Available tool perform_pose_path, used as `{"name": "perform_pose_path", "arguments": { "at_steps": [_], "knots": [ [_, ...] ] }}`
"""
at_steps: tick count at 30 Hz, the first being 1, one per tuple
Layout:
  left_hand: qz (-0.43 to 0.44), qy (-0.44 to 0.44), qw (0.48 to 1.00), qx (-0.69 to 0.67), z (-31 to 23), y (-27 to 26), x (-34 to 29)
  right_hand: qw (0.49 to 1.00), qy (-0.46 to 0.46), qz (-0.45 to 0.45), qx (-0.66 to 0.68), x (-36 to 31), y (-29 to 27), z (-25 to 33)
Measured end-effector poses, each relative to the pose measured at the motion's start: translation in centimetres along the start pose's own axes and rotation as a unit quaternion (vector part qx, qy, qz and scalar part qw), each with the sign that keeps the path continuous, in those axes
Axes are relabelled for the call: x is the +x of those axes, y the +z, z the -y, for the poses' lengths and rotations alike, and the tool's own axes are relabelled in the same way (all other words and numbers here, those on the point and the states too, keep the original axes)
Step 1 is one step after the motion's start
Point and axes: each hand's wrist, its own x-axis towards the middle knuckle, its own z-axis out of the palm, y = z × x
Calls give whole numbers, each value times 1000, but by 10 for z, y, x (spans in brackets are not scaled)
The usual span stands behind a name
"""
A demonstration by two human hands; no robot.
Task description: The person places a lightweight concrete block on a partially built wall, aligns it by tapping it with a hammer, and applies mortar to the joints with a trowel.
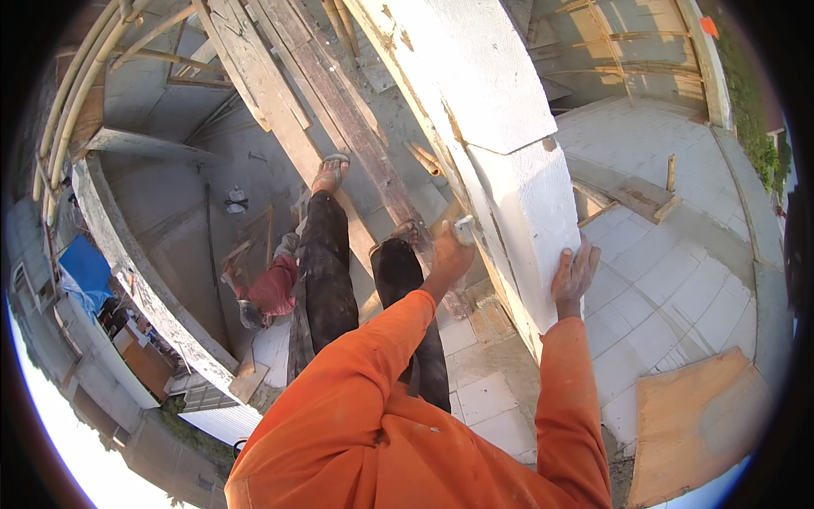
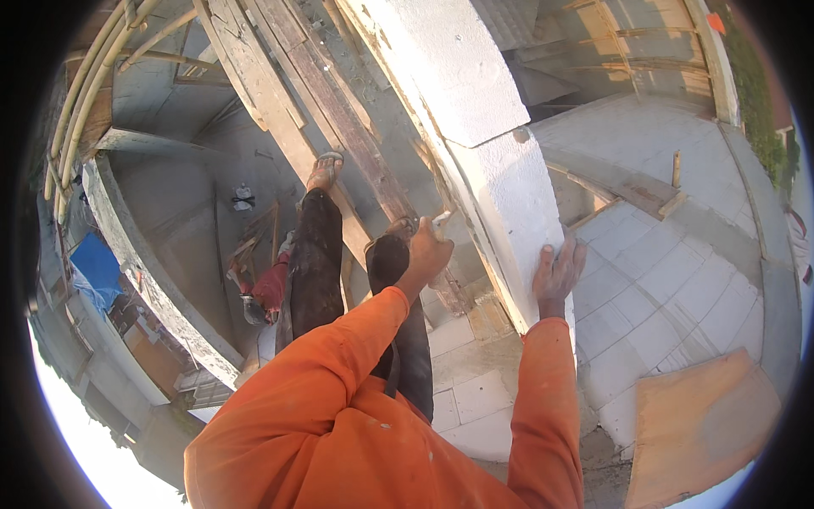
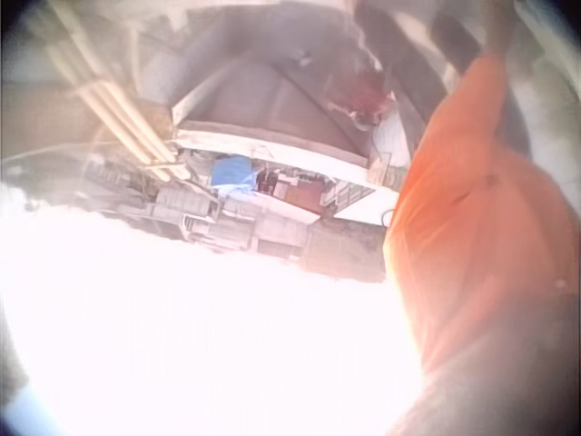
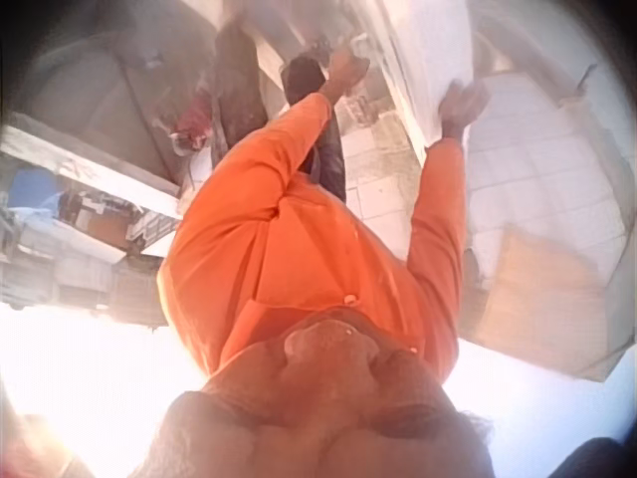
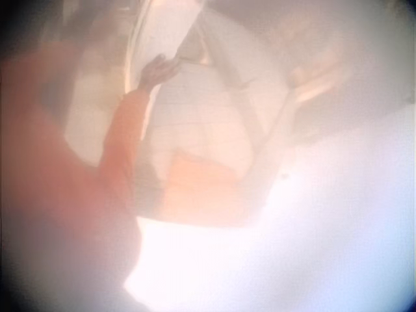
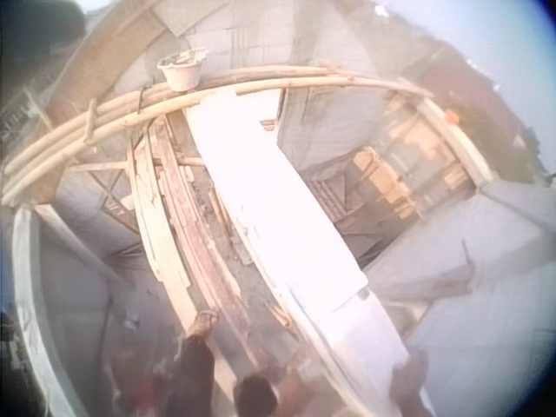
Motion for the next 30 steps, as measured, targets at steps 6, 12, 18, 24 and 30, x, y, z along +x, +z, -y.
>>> {"name": "perform_pose_path", "arguments": {
  "at_steps": [6, 12, 18, 24, 30],
  "knots": [
    [-12, -18, 999, 36, -45, 38, 23, 999, 4, -26, -30, -2, -1, 1],
    [241, 9, 962, 124, -12, 12, -95, 999, 31, -14, 8, -3, -7, 4],
    [335, 129, 807, 469, -43, -114, -138, 984, 125, -102, 77, -27, -9, 12],
    [112, 235, 819, 512, -136, -153, -119, 952, 239, -156, 108, -115, -7, 24],
    [47, 324, 770, 548, -200, -130, -34, 931, 317, -93, 153, -227, 22, 63]
  ]
}}
